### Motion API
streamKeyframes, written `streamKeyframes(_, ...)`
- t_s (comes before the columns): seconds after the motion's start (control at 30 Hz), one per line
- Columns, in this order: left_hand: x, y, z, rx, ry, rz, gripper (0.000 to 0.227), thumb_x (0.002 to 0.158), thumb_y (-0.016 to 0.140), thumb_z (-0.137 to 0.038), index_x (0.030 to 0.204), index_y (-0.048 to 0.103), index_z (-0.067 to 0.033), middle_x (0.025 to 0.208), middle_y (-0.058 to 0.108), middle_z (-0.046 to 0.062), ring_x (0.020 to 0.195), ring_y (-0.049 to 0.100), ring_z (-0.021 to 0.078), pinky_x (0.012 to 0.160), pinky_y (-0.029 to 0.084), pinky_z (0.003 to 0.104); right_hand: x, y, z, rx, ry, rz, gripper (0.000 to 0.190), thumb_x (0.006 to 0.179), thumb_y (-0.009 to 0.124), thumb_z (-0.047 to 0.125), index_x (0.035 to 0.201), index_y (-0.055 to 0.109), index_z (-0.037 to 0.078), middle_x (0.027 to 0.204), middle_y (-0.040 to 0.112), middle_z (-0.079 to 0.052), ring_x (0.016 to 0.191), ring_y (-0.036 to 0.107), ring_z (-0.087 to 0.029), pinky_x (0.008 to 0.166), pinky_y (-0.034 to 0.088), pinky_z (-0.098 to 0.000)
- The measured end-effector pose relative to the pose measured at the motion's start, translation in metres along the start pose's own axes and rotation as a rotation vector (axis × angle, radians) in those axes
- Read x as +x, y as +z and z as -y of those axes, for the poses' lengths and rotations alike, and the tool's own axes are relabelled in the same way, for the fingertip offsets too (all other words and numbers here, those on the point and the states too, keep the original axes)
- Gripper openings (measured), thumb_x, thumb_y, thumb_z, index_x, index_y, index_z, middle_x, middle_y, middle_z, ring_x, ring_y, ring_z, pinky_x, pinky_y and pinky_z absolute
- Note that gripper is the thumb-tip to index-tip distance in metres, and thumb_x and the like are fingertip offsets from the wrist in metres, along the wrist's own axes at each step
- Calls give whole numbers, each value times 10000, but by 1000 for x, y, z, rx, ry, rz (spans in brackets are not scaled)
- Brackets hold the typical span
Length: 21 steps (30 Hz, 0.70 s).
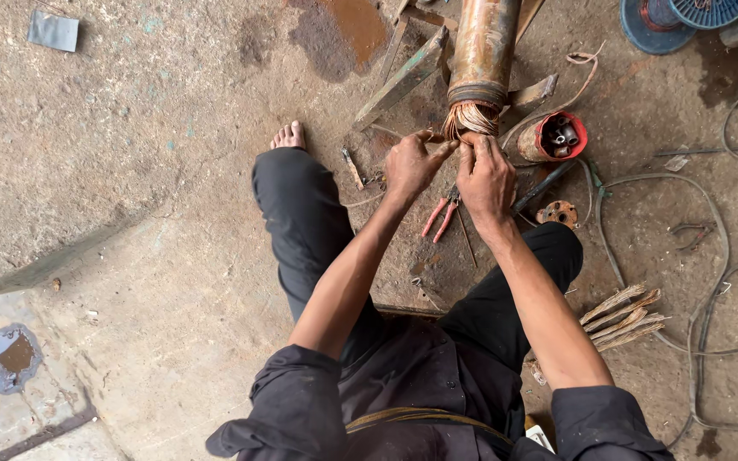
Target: The person sits on the floor and uses pliers to pull and separate copper wires from a cylindrical metal coil. They repeatedly extract wire strands, bundle them, and continue removing material from the coil.
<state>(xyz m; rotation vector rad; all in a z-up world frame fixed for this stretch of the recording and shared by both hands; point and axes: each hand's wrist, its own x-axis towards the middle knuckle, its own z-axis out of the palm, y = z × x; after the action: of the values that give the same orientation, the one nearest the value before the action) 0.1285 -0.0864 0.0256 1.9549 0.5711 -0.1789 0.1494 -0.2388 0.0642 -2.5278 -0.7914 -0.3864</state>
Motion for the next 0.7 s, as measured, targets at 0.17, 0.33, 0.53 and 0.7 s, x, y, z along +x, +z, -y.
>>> streamKeyframes(0.17, 13, 20, 5, -30, 157, -64, 479, 929, 708, -532, 1220, 758, -155, 722, 772, 64, 537, 643, 85, 520, 511, 336, -5, 0, -4, -18, 101, 119, 177, 1076, 592, 58, 1216, 690, 13, 1040, 742, -157, 791, 741, -244, 656, 628, -356)
streamKeyframes(0.33, 6, 20, 2, -80, 48, -9, 438, 961, 613, -493, 1229, 752, -175, 780, 781, 90, 609, 695, 267, 575, 571, 468, -4, 7, -14, -120, 25, 31, 338, 949, 569, -26, 1248, 712, 41, 1186, 705, -258, 980, 738, -357, 769, 647, -413)
streamKeyframes(0.53, 3, 32, 20, -73, 259, -238, 219, 940, 696, -286, 1067, 786, -132, 870, 729, 206, 802, 710, 407, 725, 559, 501, -9, -5, 8, 0, 196, 67, 225, 1005, 565, -6, 1171, 718, -5, 1128, 715, -262, 1001, 705, -436, 820, 587, -485)
streamKeyframes(0.7, 20, 24, 15, -112, 281, -280, 397, 780, 649, -4, 1110, 791, -173, 1060, 771, 133, 986, 736, 322, 919, 572, 431, 24, -19, 45, 120, 226, -62, 272, 913, 574, 32, 1103, 758, 93, 1097, 740, -170, 977, 704, -399, 838, 558, -467)
